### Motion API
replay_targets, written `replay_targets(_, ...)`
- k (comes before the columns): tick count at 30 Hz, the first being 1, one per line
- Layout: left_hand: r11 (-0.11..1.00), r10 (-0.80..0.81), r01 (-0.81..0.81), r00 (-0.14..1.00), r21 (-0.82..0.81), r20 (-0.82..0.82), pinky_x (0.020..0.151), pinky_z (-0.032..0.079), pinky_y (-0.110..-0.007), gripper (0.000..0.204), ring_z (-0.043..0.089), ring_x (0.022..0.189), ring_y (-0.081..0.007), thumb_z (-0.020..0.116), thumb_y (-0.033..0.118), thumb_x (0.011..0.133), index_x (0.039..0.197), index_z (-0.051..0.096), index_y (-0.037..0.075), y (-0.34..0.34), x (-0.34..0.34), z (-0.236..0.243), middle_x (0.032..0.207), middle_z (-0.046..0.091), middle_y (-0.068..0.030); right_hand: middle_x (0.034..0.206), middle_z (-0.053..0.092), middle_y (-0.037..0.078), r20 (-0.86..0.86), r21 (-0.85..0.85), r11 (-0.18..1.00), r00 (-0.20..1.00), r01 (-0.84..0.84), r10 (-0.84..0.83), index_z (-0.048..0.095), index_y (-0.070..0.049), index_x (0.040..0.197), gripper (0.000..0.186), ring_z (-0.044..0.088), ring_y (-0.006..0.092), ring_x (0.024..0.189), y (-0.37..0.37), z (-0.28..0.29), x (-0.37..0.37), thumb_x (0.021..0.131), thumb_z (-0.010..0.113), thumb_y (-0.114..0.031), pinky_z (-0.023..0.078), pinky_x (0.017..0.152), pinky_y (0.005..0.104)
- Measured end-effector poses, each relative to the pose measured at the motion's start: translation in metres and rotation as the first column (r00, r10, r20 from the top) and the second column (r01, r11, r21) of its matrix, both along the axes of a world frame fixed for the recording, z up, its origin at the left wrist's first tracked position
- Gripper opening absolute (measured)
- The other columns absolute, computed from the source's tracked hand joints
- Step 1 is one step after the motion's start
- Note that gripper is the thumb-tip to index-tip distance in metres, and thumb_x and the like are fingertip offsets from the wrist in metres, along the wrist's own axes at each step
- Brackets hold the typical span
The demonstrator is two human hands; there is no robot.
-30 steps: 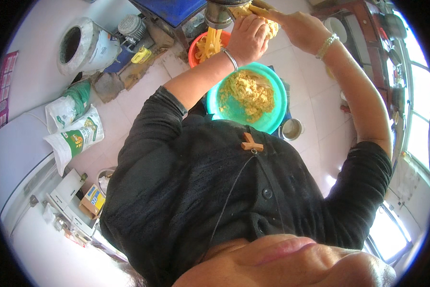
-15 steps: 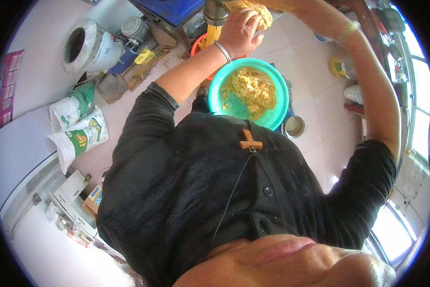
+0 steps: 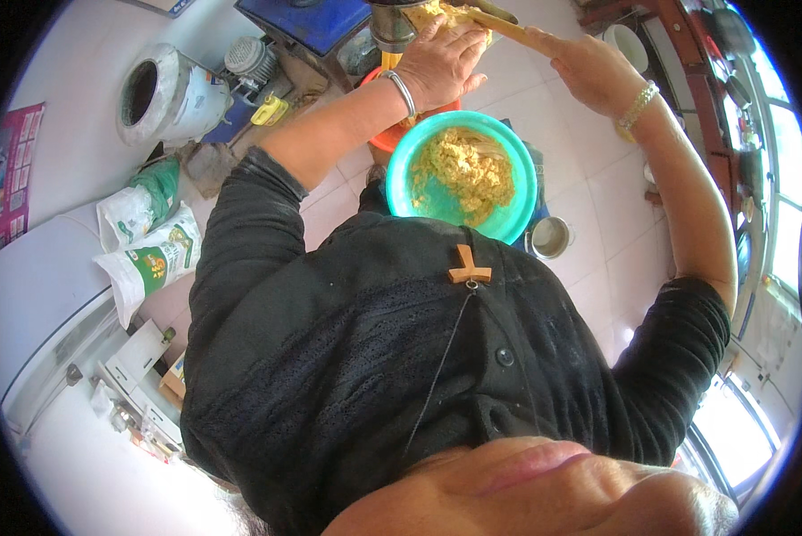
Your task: The person operates a noodle extruder, feeding dough into the machine and collecting the extruded noodles into a green basin. They use a wooden stick to guide the noodles and occasionally adjust the dough with their hands.
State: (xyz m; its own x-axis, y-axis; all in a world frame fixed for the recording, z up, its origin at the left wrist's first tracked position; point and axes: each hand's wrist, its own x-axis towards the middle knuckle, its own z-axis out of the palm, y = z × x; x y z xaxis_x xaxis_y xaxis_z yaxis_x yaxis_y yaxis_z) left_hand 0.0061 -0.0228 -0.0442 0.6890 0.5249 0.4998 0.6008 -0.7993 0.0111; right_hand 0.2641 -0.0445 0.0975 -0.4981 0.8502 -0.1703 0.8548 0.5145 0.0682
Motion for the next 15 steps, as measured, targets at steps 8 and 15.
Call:
replay_targets(8, 0.998, -0.043, 0.03, 0.972, 0.061, 0.232, 0.114, 0.039, -0.047, 0.043, 0.062, 0.122, -0.0218, 0.07, 0.031, 0.086, 0.12, 0.068, 0.005, 0.014, 0.008, -0.004, 0.124, 0.069, -0.0058, 0.084, 0.071, 0.02, 0.05, -0.001, 1.0, 0.999, 0.001, -0.001, 0.041, -0.026, 0.156, 0.059, 0.07, 0.0382, 0.075, 0.014, 0.002, -0.02, 0.1, 0.057, -0.014, 0.057, 0.066, 0.0506)
replay_targets(15, 0.992, -0.072, 0.04, 0.955, 0.116, 0.287, 0.109, 0.042, -0.046, 0.039, 0.064, 0.114, -0.0202, 0.07, 0.03, 0.082, 0.113, 0.069, 0.006, 0.016, 0.013, -0.005, 0.114, 0.07, -0.0036, 0.084, 0.071, 0.02, 0.101, -0.046, 0.995, 0.992, 0.083, -0.078, 0.04, -0.027, 0.156, 0.058, 0.071, 0.039, 0.075, 0.025, -0.015, -0.034, 0.101, 0.055, -0.016, 0.057, 0.067, 0.0505)
